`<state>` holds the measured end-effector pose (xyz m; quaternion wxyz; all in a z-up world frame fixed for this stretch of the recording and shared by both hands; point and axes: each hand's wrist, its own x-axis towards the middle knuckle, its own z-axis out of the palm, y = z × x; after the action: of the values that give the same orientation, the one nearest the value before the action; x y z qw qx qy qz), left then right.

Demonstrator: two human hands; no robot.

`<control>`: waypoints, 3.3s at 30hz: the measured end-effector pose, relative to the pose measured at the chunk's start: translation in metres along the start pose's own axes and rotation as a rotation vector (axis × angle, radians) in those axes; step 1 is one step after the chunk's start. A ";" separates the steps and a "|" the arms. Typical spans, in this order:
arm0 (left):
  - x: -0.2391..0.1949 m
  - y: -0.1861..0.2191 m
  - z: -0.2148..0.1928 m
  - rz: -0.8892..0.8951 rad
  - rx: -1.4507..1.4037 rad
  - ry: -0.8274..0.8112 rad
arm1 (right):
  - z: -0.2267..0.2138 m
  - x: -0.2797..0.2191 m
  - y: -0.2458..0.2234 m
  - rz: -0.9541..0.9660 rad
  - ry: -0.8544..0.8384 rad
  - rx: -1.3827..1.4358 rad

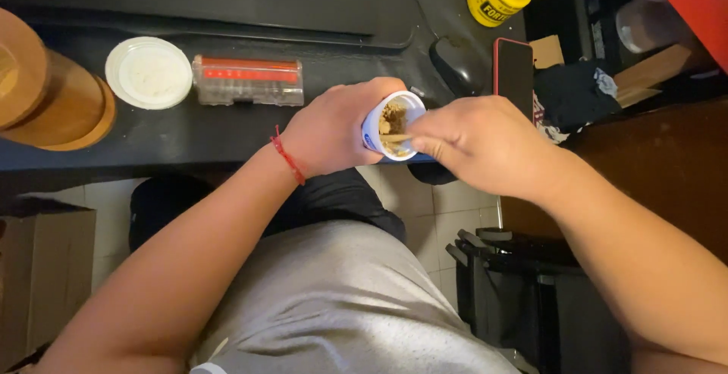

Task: The person mixes a brown substance in a small white cup using a wooden stick. They then scoop a white powder from a yellow container and add it to the cup, continuing to stir the mixture.

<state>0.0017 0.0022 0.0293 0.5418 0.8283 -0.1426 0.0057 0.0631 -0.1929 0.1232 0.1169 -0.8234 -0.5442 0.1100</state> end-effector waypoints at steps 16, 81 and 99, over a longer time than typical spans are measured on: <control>0.001 -0.022 0.019 0.180 0.084 0.083 | 0.021 0.009 -0.015 0.115 -0.063 -0.080; 0.006 -0.018 0.011 0.342 0.170 0.123 | 0.019 -0.031 -0.009 -0.048 0.146 -0.617; 0.006 -0.008 0.013 0.140 0.165 -0.038 | 0.008 -0.028 -0.019 0.417 -0.150 -0.014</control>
<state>0.0078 -0.0083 0.0181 0.4673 0.8580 -0.2096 0.0393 0.0331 -0.2113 0.1233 0.0450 -0.9086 -0.3700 0.1886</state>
